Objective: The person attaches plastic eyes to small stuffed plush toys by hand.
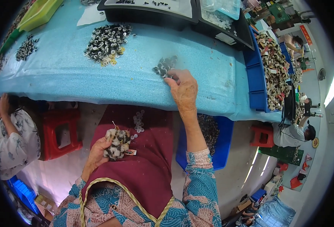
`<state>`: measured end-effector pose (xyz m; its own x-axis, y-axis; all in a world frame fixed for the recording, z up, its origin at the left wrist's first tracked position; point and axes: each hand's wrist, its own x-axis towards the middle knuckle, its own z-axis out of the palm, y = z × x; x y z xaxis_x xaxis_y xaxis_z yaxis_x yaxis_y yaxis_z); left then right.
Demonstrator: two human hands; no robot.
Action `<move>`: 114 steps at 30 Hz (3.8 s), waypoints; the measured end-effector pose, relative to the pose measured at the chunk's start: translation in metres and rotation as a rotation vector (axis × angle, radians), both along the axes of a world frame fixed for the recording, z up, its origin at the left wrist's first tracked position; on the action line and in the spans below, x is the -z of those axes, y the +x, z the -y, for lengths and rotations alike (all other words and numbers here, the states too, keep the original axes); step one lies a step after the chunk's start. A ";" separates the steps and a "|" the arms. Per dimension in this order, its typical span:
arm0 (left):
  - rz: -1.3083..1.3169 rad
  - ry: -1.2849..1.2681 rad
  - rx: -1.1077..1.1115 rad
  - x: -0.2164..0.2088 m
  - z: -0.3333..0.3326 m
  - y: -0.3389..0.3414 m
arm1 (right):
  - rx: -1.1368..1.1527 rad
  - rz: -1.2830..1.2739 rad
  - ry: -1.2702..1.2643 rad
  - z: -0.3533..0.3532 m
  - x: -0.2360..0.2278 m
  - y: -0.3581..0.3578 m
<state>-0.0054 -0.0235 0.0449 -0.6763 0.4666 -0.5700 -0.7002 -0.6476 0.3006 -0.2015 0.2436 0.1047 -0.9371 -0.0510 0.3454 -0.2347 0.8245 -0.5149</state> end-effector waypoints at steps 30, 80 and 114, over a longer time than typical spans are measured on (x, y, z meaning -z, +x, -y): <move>0.023 0.047 -0.006 -0.010 -0.010 -0.006 | -0.199 0.477 -1.752 -0.007 0.008 0.080; -0.558 -0.709 0.352 -0.043 -0.019 -0.003 | -0.753 0.778 -0.439 0.062 0.002 0.140; -0.696 -0.608 -0.146 -0.037 -0.001 0.023 | -0.974 1.014 -1.019 0.053 0.015 0.168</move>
